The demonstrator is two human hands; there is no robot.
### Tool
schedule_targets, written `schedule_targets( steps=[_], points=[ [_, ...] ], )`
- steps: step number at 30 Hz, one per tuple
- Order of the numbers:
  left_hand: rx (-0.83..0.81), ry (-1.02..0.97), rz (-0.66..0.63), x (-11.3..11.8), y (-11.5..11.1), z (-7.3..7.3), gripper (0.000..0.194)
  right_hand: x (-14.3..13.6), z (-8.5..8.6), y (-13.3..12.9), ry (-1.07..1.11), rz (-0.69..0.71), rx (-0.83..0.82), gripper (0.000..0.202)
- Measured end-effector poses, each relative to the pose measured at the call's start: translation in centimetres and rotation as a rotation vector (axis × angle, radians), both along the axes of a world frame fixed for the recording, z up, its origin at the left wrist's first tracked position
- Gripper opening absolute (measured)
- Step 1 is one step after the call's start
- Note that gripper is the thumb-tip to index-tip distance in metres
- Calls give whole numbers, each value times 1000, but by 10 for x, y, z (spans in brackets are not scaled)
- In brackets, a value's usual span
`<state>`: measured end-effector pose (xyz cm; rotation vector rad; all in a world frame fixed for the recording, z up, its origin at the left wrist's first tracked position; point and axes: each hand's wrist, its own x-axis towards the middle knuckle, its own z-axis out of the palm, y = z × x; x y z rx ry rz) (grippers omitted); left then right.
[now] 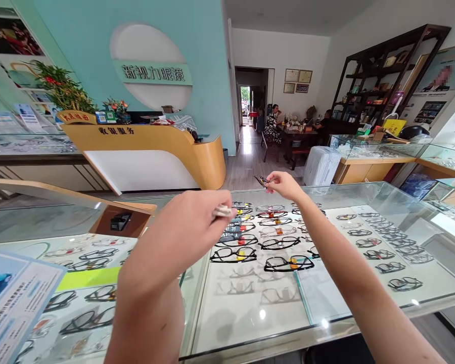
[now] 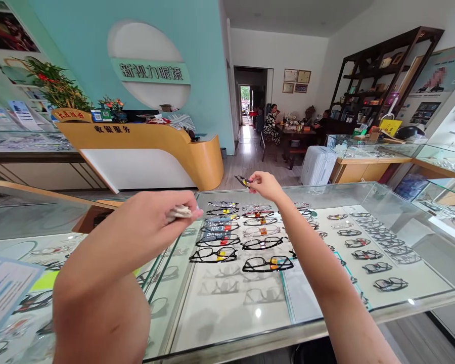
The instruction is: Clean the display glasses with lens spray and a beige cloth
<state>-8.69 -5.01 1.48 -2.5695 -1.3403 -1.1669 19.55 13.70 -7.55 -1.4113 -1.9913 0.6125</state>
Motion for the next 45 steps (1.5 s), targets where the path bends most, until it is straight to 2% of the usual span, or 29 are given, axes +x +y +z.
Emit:
schedule_targets(
  steps=[3,6,9,12,17,21,28,30,35,39,43,45],
  points=[
    [36,-6,-38,19,-3,5,31,1,21,-46,176,75,109,8],
    [130,-210,-84,38,-6,6,43,1,43,-93,396,227,263,10],
    [107,-368,-126,53,-6,4,51,4,62,-130,406,252,428,22],
    [-9,-467,-133,63,1,2,49,10,73,-149,350,270,516,27],
    [-178,-652,-111,70,21,-4,32,16,76,-151,293,328,533,30],
    [-243,-714,-154,70,33,-12,29,16,75,-149,253,327,519,28],
    [-438,-711,-210,69,39,-21,45,12,73,-148,303,340,506,24],
    [-438,-717,-211,68,39,-22,46,10,72,-147,320,347,495,24],
    [-450,-706,-168,63,38,-18,32,6,68,-144,418,362,414,21],
    [-385,-687,-152,61,39,-15,35,2,66,-141,492,381,343,20],
    [-335,-682,-155,61,40,-14,34,-6,63,-136,648,367,287,13],
    [-332,-688,-158,63,38,-14,33,-11,61,-133,758,331,225,17]
  ],
)
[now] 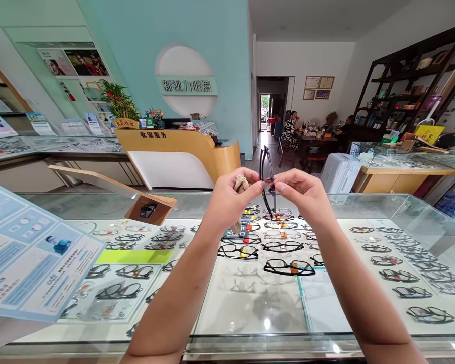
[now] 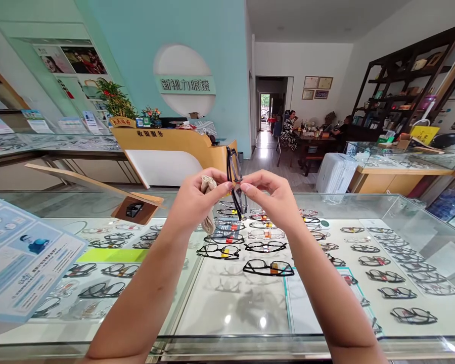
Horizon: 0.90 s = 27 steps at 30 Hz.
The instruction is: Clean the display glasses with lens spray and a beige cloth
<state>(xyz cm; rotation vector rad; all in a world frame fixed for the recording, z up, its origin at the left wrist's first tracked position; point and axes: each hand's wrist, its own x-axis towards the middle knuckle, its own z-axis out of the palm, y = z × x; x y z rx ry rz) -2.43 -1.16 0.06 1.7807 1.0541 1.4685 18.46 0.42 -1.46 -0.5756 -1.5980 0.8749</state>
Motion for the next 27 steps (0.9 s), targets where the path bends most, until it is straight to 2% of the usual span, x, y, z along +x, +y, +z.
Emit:
schedule_targets(
  steps=[4,9,11,15,18,21,24,27],
  points=[
    [-3,-6,-21,2,-2,0,34,-4,-5,8,95,95,-170,27],
    [43,68,7,2,-2,-1,27,0,-4,10,90,190,-260,25],
    [85,112,63,2,-2,-2,24,2,-2,9,97,207,-289,24],
    [246,249,257,-3,0,-5,18,8,2,9,84,249,-329,22],
    [422,356,387,-9,5,-7,15,16,2,11,-3,238,-341,20],
    [525,402,507,-15,12,-8,18,23,2,12,-104,241,-347,17],
    [556,413,566,-17,15,-8,21,26,1,13,-144,303,-358,16],
    [539,399,554,-16,15,-7,18,26,1,13,-121,385,-390,23]
  ],
)
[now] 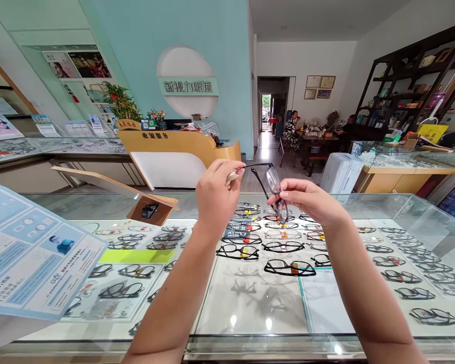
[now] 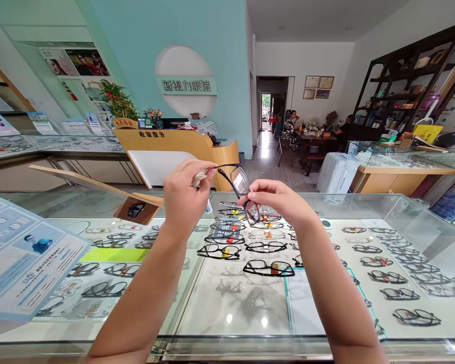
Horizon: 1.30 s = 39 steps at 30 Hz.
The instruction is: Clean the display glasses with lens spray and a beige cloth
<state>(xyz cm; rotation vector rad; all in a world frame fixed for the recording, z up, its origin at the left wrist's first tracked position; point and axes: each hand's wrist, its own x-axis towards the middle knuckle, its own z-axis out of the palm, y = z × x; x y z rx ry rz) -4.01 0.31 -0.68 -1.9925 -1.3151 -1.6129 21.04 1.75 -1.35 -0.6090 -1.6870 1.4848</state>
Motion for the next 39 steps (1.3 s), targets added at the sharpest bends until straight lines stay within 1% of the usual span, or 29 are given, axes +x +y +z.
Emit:
schedule_targets(
  steps=[4,7,9,11,14,15,16,18,20,24,26,28,30,31,33,34,35,37,38,39],
  points=[
    [-28,-58,-35,1,-6,4,18,5,3,-1,93,34,-44,27],
    [35,-117,-13,1,-11,7,17,13,6,-2,139,17,-57,27],
    [65,-111,-20,2,-15,8,14,17,8,-3,150,2,-60,28],
    [36,-29,-101,5,-17,7,12,20,10,-4,169,-15,-55,28],
    [-75,164,-326,14,-16,0,15,16,10,-6,235,-37,-42,29],
    [-98,219,-383,17,-15,-3,18,14,10,-7,262,-46,-42,29],
    [-112,264,-421,20,-13,-6,20,12,9,-8,290,-58,-41,28],
    [-120,310,-446,25,-9,-12,22,6,9,-9,338,-86,-32,27],
    [-108,286,-443,28,-4,-17,23,2,8,-10,383,-128,-2,26],
    [-117,102,-389,30,0,-21,26,-6,7,-10,496,-216,58,24],
    [-189,17,-391,33,-2,-22,24,-9,6,-8,545,-242,61,23],
    [-280,-71,-408,34,-3,-21,28,-11,5,-5,587,-272,51,24],
    [-324,-181,-362,33,-1,-20,37,-11,4,-3,628,-309,42,26],
    [-330,-236,-306,30,2,-20,40,-10,5,-3,646,-326,39,25],
    [-359,-309,-147,17,14,-20,44,-6,6,-3,671,-351,32,23],
    [-410,-318,-55,8,23,-21,48,-4,7,-4,679,-356,26,22],
    [-491,-298,40,-3,32,-22,53,-2,8,-4,684,-360,21,20],
    [-699,-182,253,-28,53,-27,64,0,10,-6,683,-367,22,17],
    [-804,-115,337,-40,62,-30,65,1,10,-6,679,-373,29,16],
    [-851,-108,376,-52,71,-35,65,1,10,-7,673,-380,40,16]
  ],
)
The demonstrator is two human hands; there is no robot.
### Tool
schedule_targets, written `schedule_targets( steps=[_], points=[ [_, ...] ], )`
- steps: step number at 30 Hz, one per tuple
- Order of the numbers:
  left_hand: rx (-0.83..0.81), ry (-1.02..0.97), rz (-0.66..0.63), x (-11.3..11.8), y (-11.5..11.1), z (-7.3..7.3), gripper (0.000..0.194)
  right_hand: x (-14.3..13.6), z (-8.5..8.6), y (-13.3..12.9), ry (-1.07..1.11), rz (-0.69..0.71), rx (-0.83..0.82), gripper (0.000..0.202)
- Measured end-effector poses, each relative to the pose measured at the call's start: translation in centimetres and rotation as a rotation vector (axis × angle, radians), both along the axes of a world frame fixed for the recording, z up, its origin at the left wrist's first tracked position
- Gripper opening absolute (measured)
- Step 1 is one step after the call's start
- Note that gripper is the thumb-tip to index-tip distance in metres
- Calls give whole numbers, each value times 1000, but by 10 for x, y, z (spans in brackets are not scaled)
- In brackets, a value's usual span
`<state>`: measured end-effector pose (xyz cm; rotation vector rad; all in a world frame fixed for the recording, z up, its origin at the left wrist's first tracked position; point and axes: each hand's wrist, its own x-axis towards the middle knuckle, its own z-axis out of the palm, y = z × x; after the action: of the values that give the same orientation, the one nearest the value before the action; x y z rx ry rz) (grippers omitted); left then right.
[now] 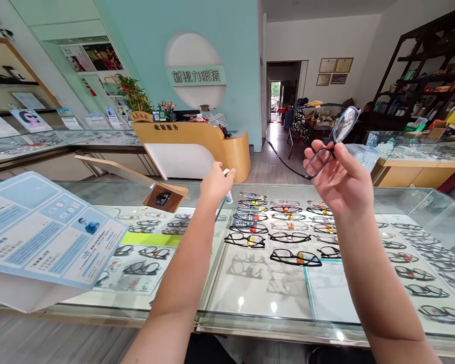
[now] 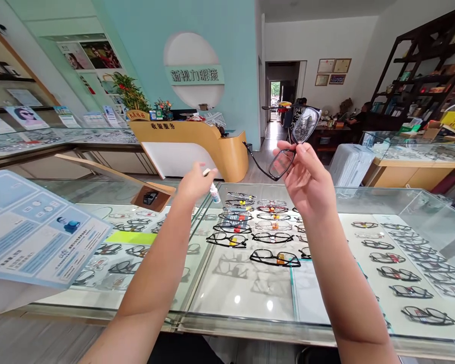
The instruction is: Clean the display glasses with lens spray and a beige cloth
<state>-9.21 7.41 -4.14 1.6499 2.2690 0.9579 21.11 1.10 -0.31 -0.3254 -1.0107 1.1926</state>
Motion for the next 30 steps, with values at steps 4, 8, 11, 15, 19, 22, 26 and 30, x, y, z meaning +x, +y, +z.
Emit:
schedule_targets(
  steps=[4,8,11,15,19,22,26,30],
  points=[
    [-107,-4,78,-34,24,-21,52,0,-1,0,-44,-23,33,20],
    [-170,19,119,-51,41,-45,42,1,-2,0,-53,-19,48,21],
    [-239,20,116,-58,56,-63,40,1,0,-2,-58,-6,53,21],
    [-276,12,104,-62,71,-86,72,0,1,-4,-40,11,47,20],
    [-273,-30,65,-57,73,-106,68,-3,2,-5,-26,43,32,22],
    [-237,-93,29,-51,71,-113,52,-4,2,-5,-23,61,15,23],
    [-113,-242,-37,-45,70,-100,39,-4,1,-4,-33,58,24,24],
    [77,-453,-163,-32,61,-60,20,-4,0,-3,-51,48,17,27]
  ],
)
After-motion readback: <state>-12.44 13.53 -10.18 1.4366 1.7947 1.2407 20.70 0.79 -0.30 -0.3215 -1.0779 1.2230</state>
